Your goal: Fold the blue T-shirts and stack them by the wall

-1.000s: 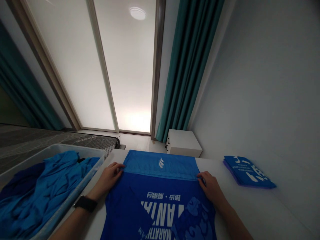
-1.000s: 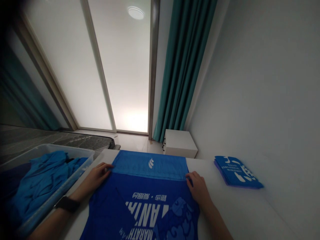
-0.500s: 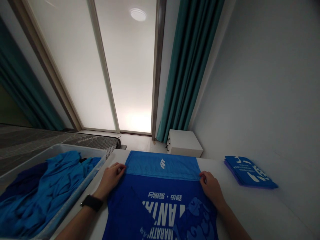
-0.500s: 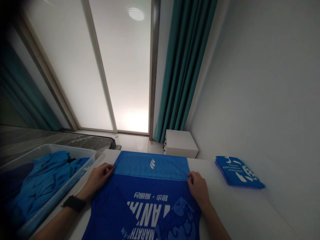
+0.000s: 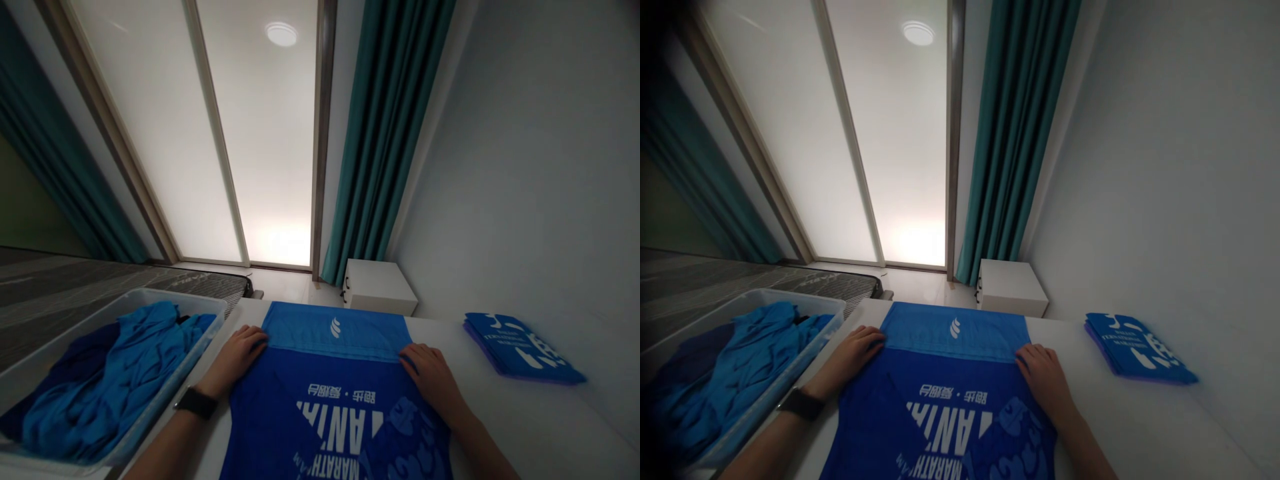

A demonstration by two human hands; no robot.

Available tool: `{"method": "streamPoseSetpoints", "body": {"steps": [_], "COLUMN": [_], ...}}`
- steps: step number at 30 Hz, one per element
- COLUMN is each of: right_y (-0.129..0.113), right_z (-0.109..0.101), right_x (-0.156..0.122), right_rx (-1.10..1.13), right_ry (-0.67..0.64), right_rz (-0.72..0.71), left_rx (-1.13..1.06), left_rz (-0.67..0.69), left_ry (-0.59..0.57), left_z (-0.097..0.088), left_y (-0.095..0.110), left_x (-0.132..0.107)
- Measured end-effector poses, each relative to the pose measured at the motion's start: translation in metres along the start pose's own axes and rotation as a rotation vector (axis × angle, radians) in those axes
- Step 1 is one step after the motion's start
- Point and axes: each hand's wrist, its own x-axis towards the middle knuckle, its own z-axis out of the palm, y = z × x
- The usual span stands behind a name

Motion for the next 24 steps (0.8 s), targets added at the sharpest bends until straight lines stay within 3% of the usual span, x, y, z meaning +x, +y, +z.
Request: {"method": "streamPoseSetpoints", "body": {"steps": [6, 10, 18, 24], "right_y": [0.005, 0.007, 0.015, 0.019], "right_z": [0.008, 0.010, 0.008, 0.002], "right_x": [0.000, -0.002, -0.005, -0.007], "right_rx": [0.009, 0.070, 0.167, 0.207], "right_ry": [0.010, 0.024, -0.003, -0.045], "right_rz": [0.015, 0.044, 0.123, 0.121], "left_rx": [-0.076, -0.108, -0.150, -0.141], "left_rz": [0.044, 0.041, -0.037, -0.016], "left_ry": [-0.052, -0.028, -0.003, -0.049], "left_z": [-0.010, -0.010, -0.009, -0.012], "left_y": [-0.004, -0.007, -0.007, -0.006], "left_x": [-0.002, -0.003, -0.003, -0.003]}}
